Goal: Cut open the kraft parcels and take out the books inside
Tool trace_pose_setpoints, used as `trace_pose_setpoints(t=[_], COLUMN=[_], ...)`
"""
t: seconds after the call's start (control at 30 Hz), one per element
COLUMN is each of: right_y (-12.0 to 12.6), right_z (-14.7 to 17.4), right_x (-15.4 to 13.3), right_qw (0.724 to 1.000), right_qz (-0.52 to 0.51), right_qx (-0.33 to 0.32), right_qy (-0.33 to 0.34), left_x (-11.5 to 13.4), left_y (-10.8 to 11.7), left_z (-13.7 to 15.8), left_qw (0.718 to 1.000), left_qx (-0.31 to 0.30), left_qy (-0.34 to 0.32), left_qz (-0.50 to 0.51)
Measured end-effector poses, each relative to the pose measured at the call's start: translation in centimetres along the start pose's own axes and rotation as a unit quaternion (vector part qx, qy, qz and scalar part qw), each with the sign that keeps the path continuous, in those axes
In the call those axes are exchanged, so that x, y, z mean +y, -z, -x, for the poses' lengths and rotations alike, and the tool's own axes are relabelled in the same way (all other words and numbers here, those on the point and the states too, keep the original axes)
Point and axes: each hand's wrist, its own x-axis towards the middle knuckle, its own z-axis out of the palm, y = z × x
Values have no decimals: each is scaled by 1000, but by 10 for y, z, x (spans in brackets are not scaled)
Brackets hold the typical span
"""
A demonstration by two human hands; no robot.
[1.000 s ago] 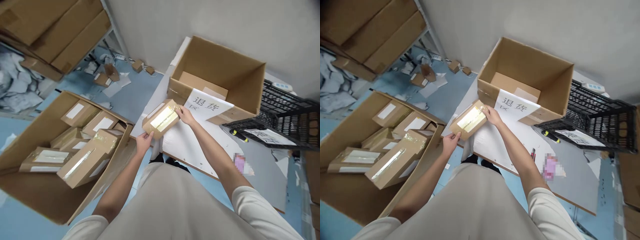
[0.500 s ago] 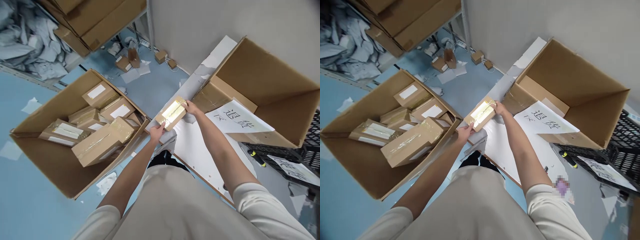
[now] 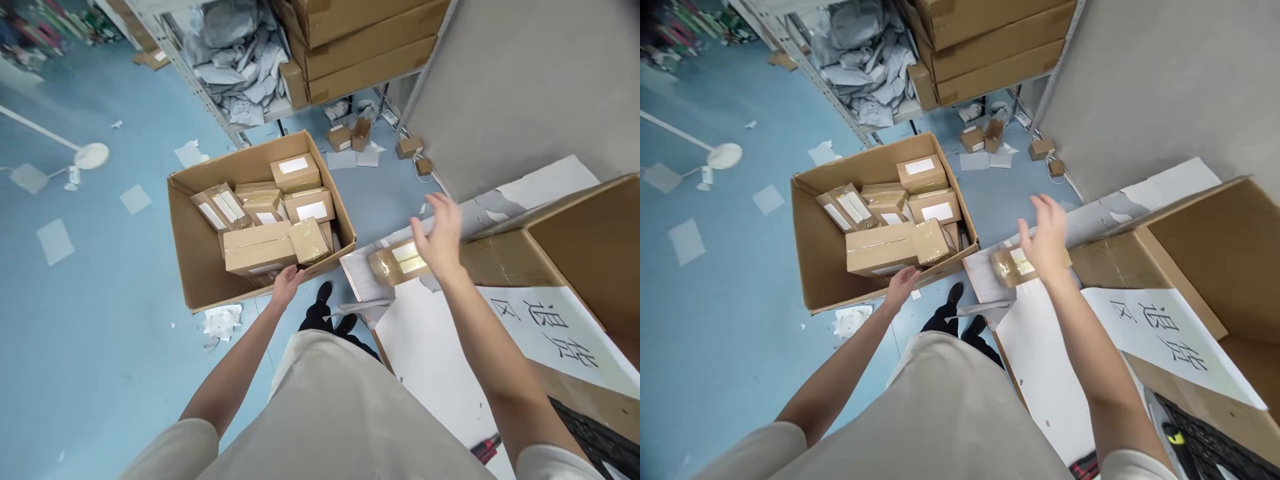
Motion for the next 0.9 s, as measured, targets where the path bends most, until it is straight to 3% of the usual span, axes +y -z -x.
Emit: trace_pose_setpoints(t=[0.07, 0.17, 0.27, 0.37, 0.6, 0.67, 0.8, 0.9], right_y=[-44, -127, -193, -224, -233, -219, -166, -149], right_z=[-24, -42, -37, -24, -36, -44, -56, -61], right_x=[-52, -120, -163, -178, -162, -152, -128, -115], right_qw=[990, 934, 910, 901, 910, 921, 969, 969], right_qz=[-44, -75, -84, -78, -37, -22, -28, -112], right_qx=[-132, -333, -386, -400, -360, -328, -185, -179], right_qy=[-6, -105, -130, -152, -203, -209, -162, -126], left_x=[8, 16, 13, 4, 2, 8, 26, 42], left_y=[14, 8, -6, -8, 13, 18, 31, 55], left_z=[-25, -60, -87, -100, -109, -113, -123, -134], left_qw=[997, 989, 977, 965, 960, 969, 990, 988], left_qx=[8, -26, -55, -73, -94, -95, -74, -102], left_qy=[69, 133, 180, 215, 242, 211, 104, 48], left_qz=[30, 66, 102, 132, 101, 89, 65, 109])
